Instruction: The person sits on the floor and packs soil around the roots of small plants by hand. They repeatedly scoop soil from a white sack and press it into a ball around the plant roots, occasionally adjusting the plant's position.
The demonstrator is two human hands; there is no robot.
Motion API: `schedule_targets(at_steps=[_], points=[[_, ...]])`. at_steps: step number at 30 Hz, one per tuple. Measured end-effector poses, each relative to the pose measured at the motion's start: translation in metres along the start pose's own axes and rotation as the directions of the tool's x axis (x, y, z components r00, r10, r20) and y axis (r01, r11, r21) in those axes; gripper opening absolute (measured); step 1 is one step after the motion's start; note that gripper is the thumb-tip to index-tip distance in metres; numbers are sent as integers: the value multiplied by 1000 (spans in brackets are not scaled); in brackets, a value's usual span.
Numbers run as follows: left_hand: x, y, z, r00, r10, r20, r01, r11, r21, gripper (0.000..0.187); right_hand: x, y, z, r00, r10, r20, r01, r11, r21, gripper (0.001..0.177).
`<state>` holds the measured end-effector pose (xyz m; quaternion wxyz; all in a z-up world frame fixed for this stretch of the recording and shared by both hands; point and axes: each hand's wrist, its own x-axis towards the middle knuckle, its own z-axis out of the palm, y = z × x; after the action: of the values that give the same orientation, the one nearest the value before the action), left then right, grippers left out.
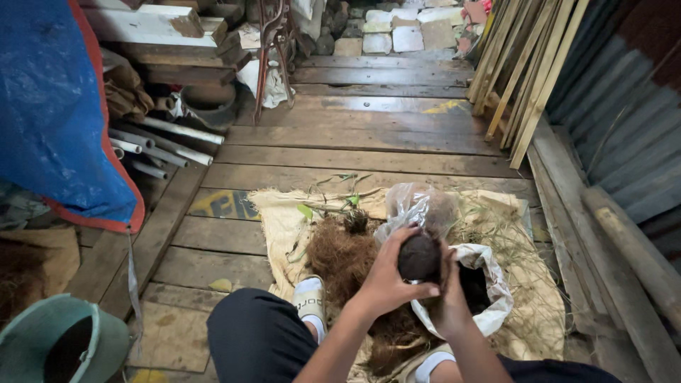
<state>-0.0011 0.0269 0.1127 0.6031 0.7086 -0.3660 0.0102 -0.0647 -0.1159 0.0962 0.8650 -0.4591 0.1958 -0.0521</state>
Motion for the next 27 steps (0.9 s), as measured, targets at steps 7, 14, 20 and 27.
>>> schedule_targets(at_steps=[7, 14, 20, 27], points=[[33, 62, -30, 970, 242, 12, -236, 929, 284, 90, 4, -36, 6, 975, -109, 192, 112, 994, -2, 81], [55, 77, -56, 922, 372, 106, -380, 816, 436, 85, 24, -50, -4, 956, -77, 284, 133, 974, -183, 78], [75, 82, -74, 911, 382, 158, -411, 802, 434, 87, 32, -80, 4, 864, -167, 474, 353, 873, -336, 89], [91, 70, -82, 869, 468, 163, -485, 737, 470, 92, 52, -81, 7, 824, -334, 458, 551, 665, -505, 70]])
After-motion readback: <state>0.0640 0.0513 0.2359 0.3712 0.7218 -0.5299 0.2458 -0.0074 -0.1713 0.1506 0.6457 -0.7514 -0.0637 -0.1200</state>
